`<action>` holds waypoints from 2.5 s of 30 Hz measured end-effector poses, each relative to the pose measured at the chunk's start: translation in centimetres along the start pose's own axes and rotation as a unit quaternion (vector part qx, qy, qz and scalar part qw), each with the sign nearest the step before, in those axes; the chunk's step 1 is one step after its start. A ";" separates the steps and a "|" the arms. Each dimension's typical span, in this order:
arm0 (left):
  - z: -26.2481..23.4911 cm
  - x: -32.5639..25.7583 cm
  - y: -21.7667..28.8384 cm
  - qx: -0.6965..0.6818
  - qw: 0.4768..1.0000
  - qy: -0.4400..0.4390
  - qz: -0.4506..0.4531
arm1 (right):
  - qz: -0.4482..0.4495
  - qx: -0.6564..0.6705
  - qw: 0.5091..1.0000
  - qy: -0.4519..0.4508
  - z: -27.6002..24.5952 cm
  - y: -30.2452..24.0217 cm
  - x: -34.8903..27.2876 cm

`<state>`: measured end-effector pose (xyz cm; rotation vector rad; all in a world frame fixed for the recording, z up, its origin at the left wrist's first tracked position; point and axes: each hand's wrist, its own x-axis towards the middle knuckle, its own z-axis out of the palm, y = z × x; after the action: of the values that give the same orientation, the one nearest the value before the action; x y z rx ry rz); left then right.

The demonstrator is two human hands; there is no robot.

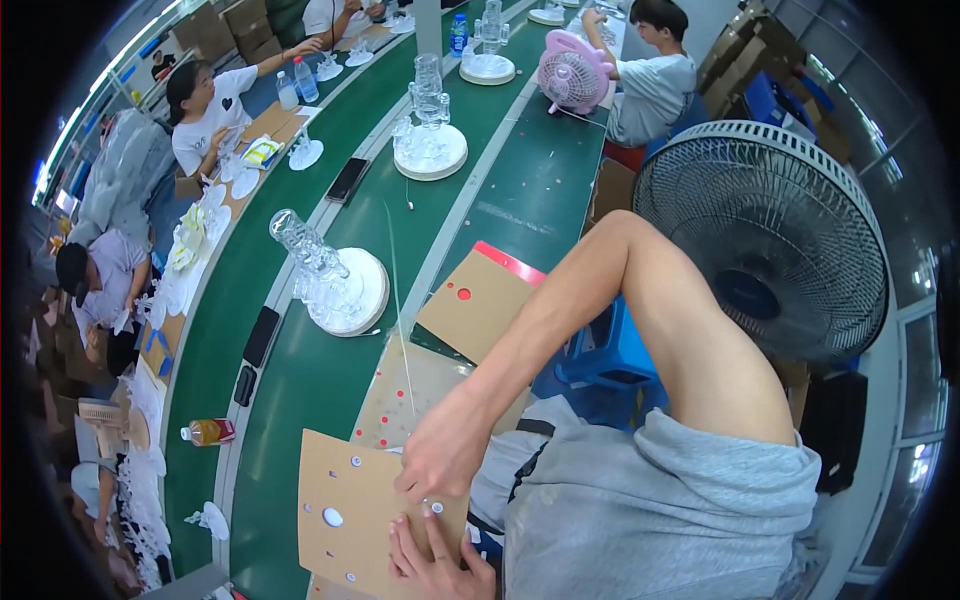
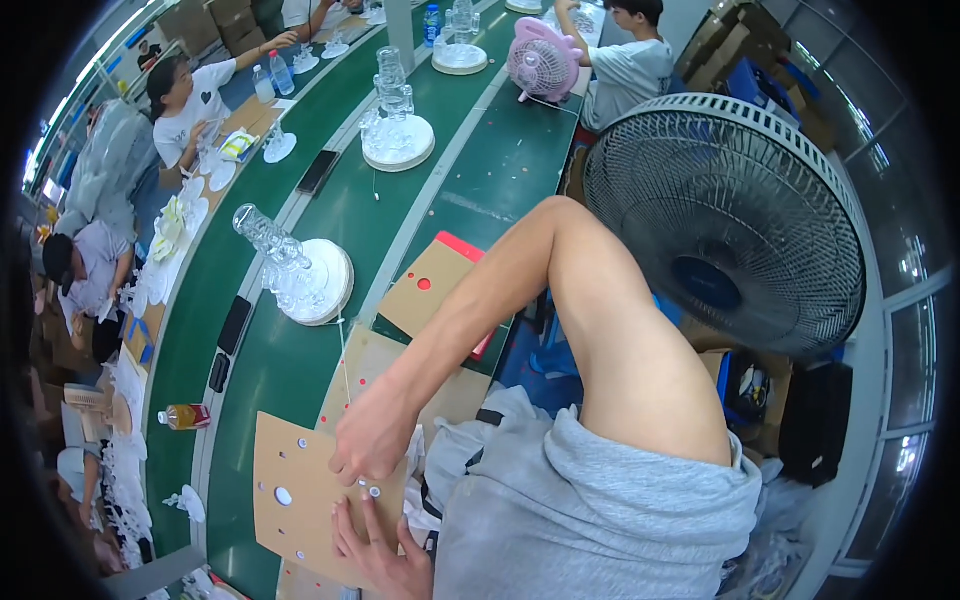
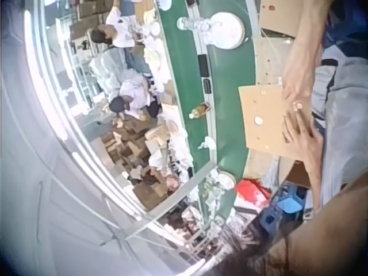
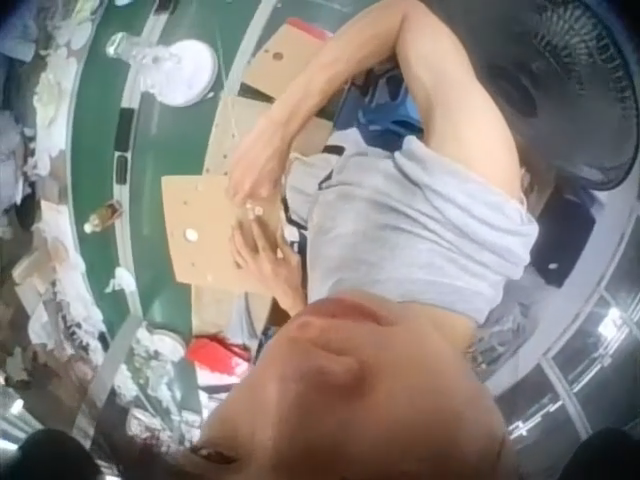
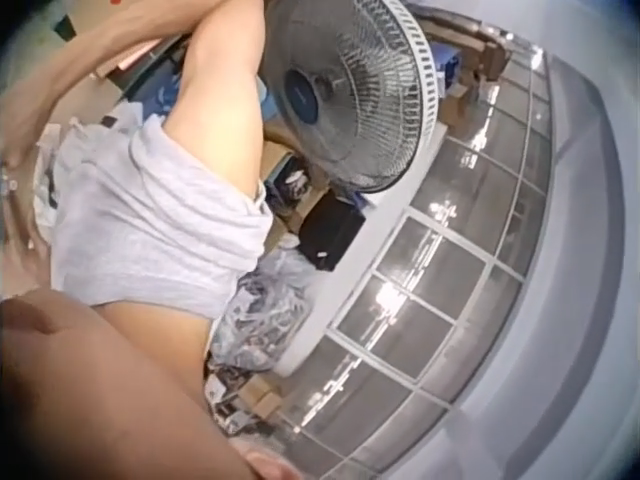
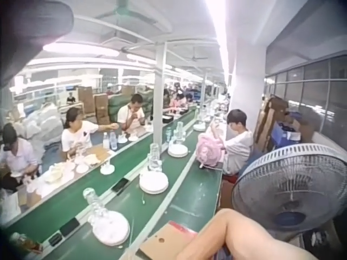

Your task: Threading lighting filaments through a template and packing components into boxes at an assembly station.

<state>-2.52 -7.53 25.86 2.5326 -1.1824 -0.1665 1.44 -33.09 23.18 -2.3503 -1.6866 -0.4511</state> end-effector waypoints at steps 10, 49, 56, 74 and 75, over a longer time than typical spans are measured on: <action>0.6 -0.2 -2.0 -0.056 0.998 0.013 -0.009 | 0.130 0.096 0.986 -0.033 0.7 -1.4 -0.3; 0.5 3.2 -4.7 -0.171 0.979 0.080 0.073 | 0.240 0.105 0.962 -0.080 -1.3 -4.9 2.0; 1.0 2.6 -5.1 -0.185 0.973 0.064 0.123 | 0.386 0.144 0.911 0.022 -0.3 -6.7 3.4; 2.2 -4.0 -9.2 -0.491 0.814 0.287 -0.116 | 0.346 0.227 0.890 0.193 4.4 -6.5 9.7; 2.4 -4.4 -8.6 -0.643 0.670 0.300 -0.217 | 0.347 0.234 0.888 0.189 4.3 -6.5 10.0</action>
<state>0.26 0.31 20.45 1.2788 0.0074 -0.1641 -1.18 -20.73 22.86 -2.1182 -0.6143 -0.2888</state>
